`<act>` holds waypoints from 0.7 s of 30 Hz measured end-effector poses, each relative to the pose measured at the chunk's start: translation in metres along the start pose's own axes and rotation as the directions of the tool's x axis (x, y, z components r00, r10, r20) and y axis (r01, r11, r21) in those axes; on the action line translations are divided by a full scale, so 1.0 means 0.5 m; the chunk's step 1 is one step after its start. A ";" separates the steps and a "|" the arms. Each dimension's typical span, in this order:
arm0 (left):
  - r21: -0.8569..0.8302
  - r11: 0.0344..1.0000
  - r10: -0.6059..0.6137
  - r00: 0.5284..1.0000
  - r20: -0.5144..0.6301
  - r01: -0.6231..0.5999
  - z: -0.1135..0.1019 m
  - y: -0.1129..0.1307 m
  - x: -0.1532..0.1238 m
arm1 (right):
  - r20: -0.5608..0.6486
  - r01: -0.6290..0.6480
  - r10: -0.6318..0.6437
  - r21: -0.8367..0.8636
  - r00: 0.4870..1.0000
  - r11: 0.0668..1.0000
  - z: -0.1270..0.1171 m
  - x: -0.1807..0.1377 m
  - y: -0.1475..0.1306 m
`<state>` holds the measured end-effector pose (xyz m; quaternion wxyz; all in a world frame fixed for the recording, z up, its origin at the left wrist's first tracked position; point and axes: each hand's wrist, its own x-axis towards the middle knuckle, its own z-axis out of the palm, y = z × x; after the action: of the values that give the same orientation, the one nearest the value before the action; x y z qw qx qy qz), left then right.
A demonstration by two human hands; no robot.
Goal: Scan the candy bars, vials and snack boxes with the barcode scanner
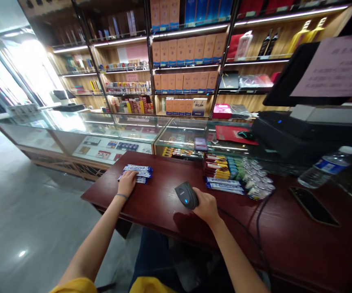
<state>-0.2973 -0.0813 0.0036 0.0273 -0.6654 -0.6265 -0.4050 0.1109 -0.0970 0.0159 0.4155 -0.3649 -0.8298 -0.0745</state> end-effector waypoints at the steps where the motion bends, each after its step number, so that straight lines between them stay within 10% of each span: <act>1: -0.018 1.000 -0.007 1.000 0.001 0.007 -0.005 0.006 -0.001 | 0.001 -0.001 0.001 -0.004 1.000 1.000 -0.001 0.000 0.000; 6: -0.280 0.953 -0.170 0.968 -0.186 0.114 0.001 0.061 0.010 | -0.022 -0.019 0.019 -0.016 1.000 1.000 -0.006 0.001 0.002; 9: -0.627 0.757 -0.415 0.875 -0.248 0.182 0.043 0.124 0.028 | -0.048 -0.032 0.030 -0.034 0.998 0.999 -0.009 0.001 0.004; 15: -0.968 -0.010 -0.614 0.762 0.205 0.252 0.154 0.249 0.055 | -0.102 -0.007 -0.001 -0.083 0.995 0.997 -0.016 -0.007 0.014; 21: -0.932 -0.311 -0.634 0.690 0.349 0.185 0.225 0.295 0.054 | -0.118 -0.018 0.004 -0.117 0.993 0.993 -0.023 -0.010 0.017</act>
<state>-0.1172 -0.0295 0.0133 -0.5160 -0.1073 -0.2979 -0.7959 0.1259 -0.0985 0.0180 0.4418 -0.3883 -0.7961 -0.1423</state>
